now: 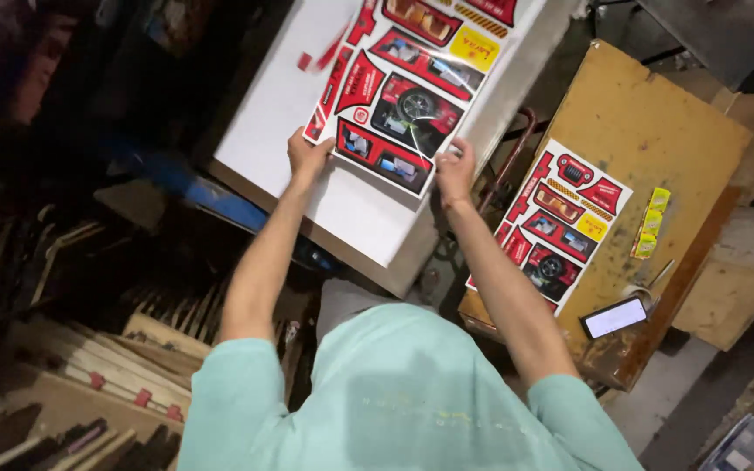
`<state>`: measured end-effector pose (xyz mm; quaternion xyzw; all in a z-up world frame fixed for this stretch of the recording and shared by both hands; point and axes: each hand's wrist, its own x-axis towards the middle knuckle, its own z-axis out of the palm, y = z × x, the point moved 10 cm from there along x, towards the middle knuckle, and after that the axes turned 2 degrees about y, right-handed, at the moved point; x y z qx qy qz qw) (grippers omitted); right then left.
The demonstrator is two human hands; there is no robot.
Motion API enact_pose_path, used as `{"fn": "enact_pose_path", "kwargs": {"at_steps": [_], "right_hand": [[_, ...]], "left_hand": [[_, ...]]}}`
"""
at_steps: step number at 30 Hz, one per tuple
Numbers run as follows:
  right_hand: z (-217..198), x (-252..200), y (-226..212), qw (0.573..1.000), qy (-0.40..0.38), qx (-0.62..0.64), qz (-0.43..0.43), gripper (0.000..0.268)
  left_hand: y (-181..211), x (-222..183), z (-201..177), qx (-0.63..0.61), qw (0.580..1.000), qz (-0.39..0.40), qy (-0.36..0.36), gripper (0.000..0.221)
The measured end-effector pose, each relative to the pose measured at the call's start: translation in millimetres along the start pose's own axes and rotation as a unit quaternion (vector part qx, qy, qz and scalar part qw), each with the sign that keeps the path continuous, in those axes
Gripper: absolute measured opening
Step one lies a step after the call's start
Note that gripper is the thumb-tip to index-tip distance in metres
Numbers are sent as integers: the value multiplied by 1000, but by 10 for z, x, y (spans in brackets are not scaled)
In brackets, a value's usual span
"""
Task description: Repeatedly retrieving printed decal sheets from a machine and placing them on a stack.
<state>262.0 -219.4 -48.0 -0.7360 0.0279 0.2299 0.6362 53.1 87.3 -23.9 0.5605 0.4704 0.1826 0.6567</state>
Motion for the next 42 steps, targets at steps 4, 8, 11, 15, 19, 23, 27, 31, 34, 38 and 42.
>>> {"fn": "enact_pose_path", "kwargs": {"at_steps": [4,8,11,15,19,23,27,31,34,38,42], "right_hand": [[-3,428,325,987,70,-129,-72,42],[-63,601,322,982,38,-179,-40,40],[-10,634,242,985,-73,-154,15,38],[61,139,-599,972,-165,-154,-71,31],[-884,-321,-727,958,40,-223,-178,12],[-2211,-634,720,895,167,-412,-31,31],[-2341,-1337,1472,768,55,-625,125,61],[-2250,-1537,1387,720,146,-678,-42,60],[-2427,-1367,1668,762,48,-644,52,53],[-2729,-1309,2014,858,1,-504,99,35],[-2923,-1454,1597,957,-30,-288,9,43]], "left_hand": [[-602,692,132,46,996,-61,37,26],[-603,864,82,161,984,-24,69,30],[-845,995,-54,163,984,-29,71,28],[-1839,1478,-425,-61,989,-128,35,20],[-1307,886,-1171,-160,979,-89,87,44],[631,-404,-976,-103,993,56,-31,36],[1307,-1472,-596,-155,972,155,-82,23],[801,-1913,404,-1,985,113,-130,25],[-428,-2123,1378,13,961,77,-267,26],[-2135,-2792,2726,169,870,45,-460,38],[-3234,-3342,3517,296,796,52,-526,54]]}}
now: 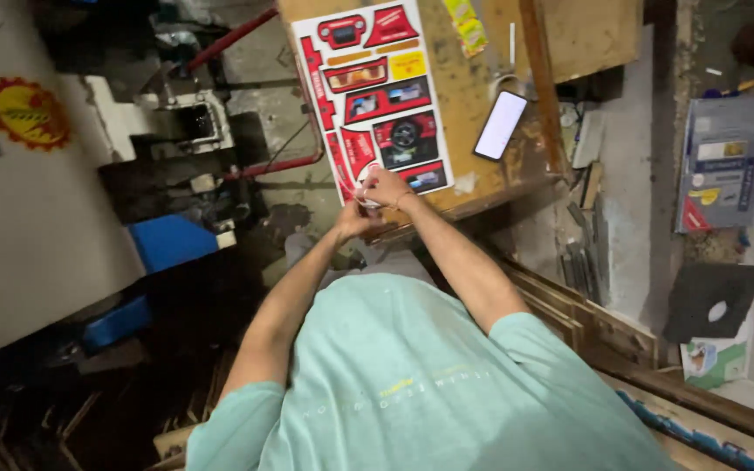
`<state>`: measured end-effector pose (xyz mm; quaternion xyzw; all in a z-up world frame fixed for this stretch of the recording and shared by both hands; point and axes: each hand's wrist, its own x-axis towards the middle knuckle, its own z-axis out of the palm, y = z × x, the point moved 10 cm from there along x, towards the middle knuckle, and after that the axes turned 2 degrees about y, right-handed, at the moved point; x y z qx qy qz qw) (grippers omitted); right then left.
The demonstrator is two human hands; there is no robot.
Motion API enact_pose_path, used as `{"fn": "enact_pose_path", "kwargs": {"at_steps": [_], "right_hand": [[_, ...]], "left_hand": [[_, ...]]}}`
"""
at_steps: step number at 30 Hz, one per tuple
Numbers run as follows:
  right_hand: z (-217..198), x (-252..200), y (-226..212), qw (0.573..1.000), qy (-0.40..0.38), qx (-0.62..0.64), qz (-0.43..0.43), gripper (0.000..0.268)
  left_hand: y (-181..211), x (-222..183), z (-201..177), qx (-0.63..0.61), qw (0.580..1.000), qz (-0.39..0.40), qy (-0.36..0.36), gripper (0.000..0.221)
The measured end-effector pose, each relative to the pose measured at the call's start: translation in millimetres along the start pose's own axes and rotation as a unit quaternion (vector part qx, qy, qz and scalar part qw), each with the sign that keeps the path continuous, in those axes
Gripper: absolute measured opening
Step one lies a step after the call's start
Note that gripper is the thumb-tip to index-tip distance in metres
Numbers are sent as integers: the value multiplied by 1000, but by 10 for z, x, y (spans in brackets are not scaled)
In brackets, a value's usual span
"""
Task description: Repeatedly retrieving printed decal sheets from a machine and placing them on a stack.
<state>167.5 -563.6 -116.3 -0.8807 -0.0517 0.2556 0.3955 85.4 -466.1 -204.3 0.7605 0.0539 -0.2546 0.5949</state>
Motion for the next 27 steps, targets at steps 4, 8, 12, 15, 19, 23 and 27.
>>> {"fn": "enact_pose_path", "kwargs": {"at_steps": [4,8,12,15,19,23,27], "right_hand": [[-184,-39,1086,977,-57,194,65,47],[-1087,-358,1685,985,122,8,122,51],[-635,-115,1936,885,31,451,112,56],[-434,-54,654,758,-116,635,89,61],[-498,-51,-1301,754,-182,629,59,61],[-290,225,-2328,785,-177,594,4,55],[255,587,-3068,846,-139,513,-44,50]], "left_hand": [[508,91,-124,-77,983,-70,149,48],[1410,-233,-615,-92,964,-10,250,36],[2501,-713,-1070,-77,970,115,202,28],[2928,-1139,-1673,-126,958,165,198,23],[3023,-1935,-2811,-115,911,245,311,26],[2406,-2579,-3841,-189,869,189,417,20],[1342,-2775,-4682,-247,835,102,481,16]]}}
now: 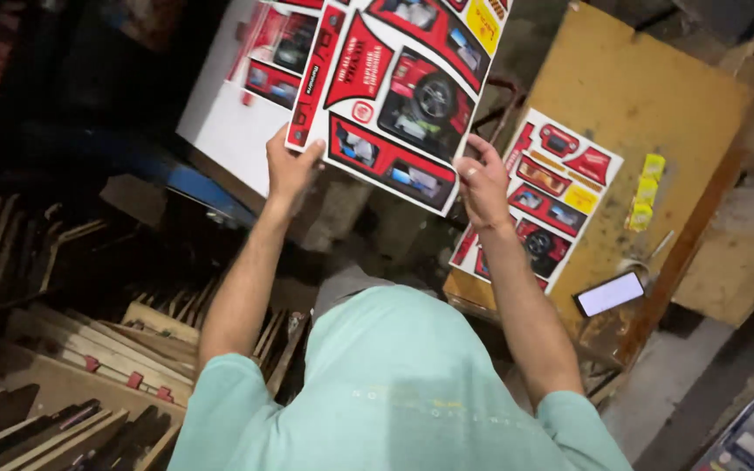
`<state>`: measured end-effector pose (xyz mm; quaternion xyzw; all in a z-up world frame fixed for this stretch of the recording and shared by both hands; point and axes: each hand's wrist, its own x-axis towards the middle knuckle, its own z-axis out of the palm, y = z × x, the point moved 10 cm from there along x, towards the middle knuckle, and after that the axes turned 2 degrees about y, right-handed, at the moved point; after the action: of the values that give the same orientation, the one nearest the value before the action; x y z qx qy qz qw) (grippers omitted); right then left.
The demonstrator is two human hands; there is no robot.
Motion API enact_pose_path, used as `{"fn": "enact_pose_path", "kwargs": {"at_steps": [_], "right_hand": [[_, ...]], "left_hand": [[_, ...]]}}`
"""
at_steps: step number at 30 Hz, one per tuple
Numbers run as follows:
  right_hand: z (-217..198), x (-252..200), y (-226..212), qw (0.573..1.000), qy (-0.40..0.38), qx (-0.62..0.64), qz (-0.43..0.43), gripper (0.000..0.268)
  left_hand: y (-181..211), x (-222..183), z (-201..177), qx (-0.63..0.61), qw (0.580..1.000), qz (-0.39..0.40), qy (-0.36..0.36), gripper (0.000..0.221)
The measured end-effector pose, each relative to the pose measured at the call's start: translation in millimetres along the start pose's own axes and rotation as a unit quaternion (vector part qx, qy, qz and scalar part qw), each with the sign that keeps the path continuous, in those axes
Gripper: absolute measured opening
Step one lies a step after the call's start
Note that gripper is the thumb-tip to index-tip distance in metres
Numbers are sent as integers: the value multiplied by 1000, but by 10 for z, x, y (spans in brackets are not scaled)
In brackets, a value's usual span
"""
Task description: Repeatedly retrieving printed decal sheets from a machine and placing them on a stack.
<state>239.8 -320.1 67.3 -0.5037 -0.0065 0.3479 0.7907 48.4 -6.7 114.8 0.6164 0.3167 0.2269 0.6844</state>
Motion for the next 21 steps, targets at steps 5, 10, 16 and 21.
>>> {"fn": "enact_pose_path", "kwargs": {"at_steps": [5,10,16,21], "right_hand": [[291,978,834,965,163,-205,1,43],[-303,1541,1336,886,262,-376,-65,37],[-366,1639,1260,925,171,-339,6,34],[318,1137,402,936,52,-344,-60,22]], "left_hand": [[-1440,991,-652,52,989,-112,76,20],[-2187,1566,-732,134,965,-177,141,26],[-2341,1691,-924,226,955,-133,136,30],[-3516,1801,-1687,-105,957,-183,199,24]]}}
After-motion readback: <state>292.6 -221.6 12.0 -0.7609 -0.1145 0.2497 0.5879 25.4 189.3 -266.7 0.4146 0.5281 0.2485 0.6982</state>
